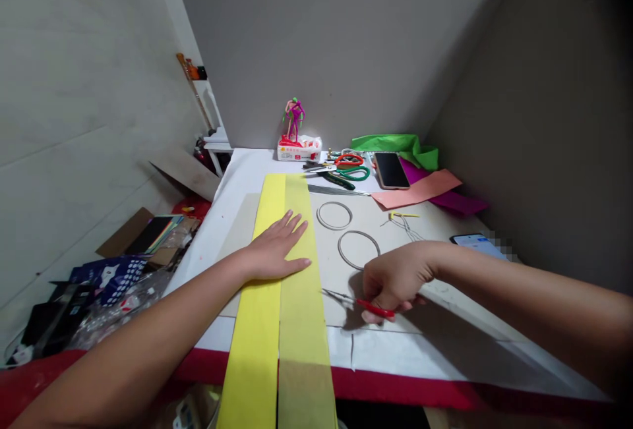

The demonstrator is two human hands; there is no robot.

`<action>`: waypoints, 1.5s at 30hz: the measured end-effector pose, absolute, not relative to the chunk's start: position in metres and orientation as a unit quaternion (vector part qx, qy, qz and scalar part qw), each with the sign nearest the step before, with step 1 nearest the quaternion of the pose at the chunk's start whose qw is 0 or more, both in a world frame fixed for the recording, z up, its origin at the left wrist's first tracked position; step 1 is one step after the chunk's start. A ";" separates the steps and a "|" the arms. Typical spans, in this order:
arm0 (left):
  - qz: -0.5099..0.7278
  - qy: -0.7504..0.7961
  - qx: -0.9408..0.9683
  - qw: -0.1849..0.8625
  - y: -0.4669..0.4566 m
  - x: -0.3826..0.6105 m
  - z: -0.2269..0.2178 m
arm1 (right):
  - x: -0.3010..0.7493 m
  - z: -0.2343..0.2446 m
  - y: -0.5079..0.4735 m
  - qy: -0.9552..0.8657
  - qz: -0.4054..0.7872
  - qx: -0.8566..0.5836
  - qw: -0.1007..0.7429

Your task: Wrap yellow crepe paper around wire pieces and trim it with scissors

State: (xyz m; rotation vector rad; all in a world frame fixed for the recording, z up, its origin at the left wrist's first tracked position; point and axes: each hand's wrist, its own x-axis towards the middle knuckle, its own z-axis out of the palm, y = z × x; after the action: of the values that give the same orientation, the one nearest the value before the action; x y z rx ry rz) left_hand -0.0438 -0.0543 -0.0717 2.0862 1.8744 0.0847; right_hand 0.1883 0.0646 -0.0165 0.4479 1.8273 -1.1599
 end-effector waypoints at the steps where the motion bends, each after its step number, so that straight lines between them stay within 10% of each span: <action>1: 0.027 0.656 0.734 0.170 -0.053 -0.047 -0.072 | 0.183 -0.019 0.067 0.734 -0.470 0.178 0.457; 45: 0.135 0.628 0.752 0.148 -0.040 -0.059 -0.079 | 0.143 -0.043 0.103 0.681 -0.498 0.141 0.517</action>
State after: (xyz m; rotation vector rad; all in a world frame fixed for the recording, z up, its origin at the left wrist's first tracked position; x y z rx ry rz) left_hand -0.0586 -0.0395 -0.0786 2.1637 1.8065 0.3893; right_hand 0.1430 0.1032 -0.0427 0.3395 1.6360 -1.1966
